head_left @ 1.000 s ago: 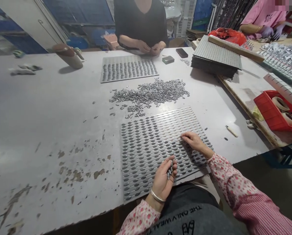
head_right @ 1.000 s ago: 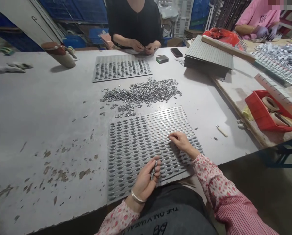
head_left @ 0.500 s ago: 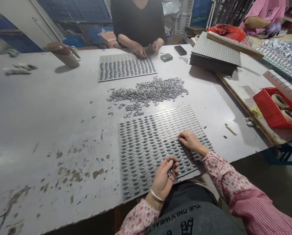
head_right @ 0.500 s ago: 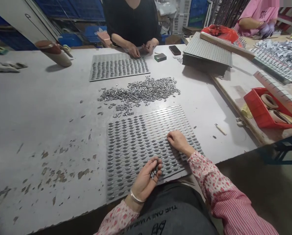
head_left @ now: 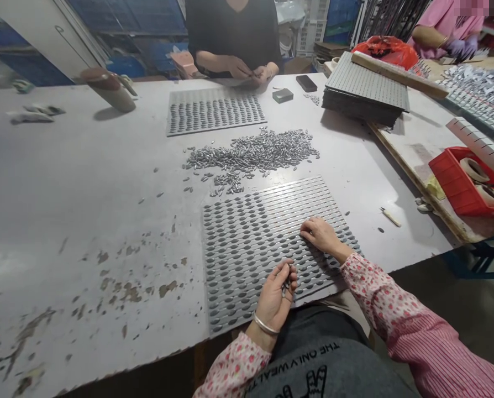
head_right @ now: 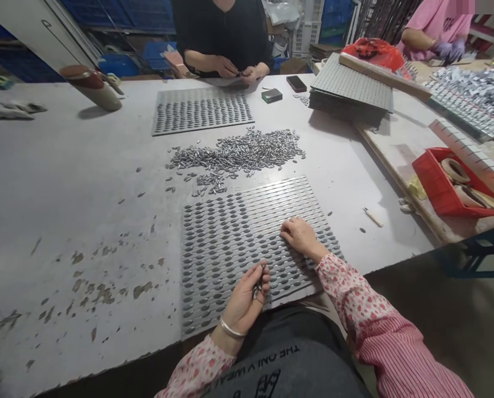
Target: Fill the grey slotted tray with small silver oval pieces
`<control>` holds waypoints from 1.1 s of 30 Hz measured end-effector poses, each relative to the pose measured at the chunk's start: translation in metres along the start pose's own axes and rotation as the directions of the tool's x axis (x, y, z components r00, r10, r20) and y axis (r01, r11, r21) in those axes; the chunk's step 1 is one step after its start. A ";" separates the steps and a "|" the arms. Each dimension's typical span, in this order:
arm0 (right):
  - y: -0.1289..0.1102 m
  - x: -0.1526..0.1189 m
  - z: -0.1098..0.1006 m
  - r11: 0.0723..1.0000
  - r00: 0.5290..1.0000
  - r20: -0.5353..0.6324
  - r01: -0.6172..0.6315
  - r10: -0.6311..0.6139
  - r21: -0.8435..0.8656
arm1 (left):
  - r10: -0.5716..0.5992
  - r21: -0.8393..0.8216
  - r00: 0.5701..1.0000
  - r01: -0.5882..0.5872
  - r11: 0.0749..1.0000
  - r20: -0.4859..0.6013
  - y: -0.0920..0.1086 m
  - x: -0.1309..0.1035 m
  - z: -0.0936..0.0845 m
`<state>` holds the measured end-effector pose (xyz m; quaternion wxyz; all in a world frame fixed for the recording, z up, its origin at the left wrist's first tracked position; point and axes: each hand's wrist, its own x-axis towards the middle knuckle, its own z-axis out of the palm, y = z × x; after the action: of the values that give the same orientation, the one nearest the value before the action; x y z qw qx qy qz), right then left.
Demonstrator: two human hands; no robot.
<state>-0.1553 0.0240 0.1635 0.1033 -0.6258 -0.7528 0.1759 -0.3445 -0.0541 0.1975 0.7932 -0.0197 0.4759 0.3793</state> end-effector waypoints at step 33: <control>-0.009 0.022 0.008 0.985 0.991 0.103 0.070 -0.088 0.159 | -0.072 -0.082 0.996 0.077 0.994 0.058 0.000 -0.002 0.003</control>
<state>-0.1709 0.0429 0.1581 0.1171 -0.5749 -0.7657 0.2637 -0.3427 -0.0544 0.2009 0.8180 -0.0604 0.4365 0.3697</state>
